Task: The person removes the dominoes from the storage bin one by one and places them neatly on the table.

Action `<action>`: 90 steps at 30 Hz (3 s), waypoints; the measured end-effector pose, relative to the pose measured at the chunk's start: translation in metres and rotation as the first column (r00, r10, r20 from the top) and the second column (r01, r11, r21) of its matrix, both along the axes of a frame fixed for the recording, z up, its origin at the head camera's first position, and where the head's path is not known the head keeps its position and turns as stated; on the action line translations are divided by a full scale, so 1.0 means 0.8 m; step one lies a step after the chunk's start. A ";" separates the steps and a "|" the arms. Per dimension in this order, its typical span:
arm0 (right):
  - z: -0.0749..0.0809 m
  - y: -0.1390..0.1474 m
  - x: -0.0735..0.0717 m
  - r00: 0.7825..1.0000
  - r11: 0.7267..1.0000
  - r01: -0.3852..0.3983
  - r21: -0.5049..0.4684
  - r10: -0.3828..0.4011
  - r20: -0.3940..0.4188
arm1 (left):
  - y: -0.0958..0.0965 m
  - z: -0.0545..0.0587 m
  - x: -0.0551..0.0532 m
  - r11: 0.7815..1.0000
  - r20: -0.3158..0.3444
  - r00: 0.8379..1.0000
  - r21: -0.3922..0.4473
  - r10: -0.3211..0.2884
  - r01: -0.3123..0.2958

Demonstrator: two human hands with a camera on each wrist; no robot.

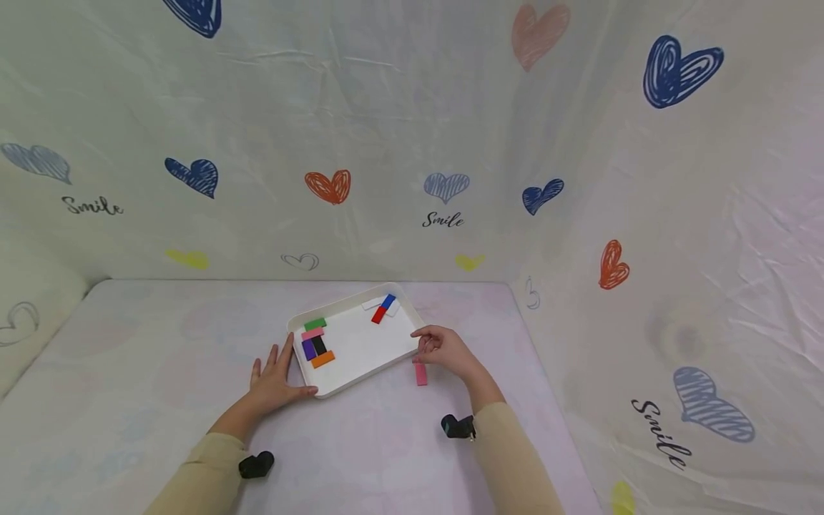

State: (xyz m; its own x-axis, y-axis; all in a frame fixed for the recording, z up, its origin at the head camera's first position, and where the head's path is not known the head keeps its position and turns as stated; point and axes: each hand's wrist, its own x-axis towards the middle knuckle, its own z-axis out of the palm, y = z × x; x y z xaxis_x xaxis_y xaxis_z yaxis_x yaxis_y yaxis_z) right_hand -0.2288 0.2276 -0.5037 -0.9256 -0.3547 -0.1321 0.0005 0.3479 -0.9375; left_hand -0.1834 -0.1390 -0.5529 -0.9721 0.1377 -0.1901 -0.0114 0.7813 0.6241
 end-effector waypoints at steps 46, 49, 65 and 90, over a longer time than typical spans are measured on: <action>-0.048 -0.101 -0.117 0.987 0.965 0.158 0.209 -0.152 -0.046 | -0.002 -0.005 0.000 1.000 -0.030 0.999 -0.001 0.017 -0.017; -0.050 -0.104 -0.121 0.985 0.963 0.169 0.211 -0.160 -0.063 | -0.002 -0.005 -0.001 1.000 -0.028 0.999 -0.006 0.018 -0.018; -0.058 -0.113 -0.121 0.986 0.907 0.165 0.386 -0.143 -0.087 | -0.001 -0.008 -0.002 1.000 -0.029 0.999 -0.003 0.019 -0.019; -0.061 -0.111 -0.123 0.991 0.901 0.129 0.414 -0.104 -0.083 | 0.000 -0.006 -0.001 1.000 -0.029 0.999 0.010 0.016 -0.016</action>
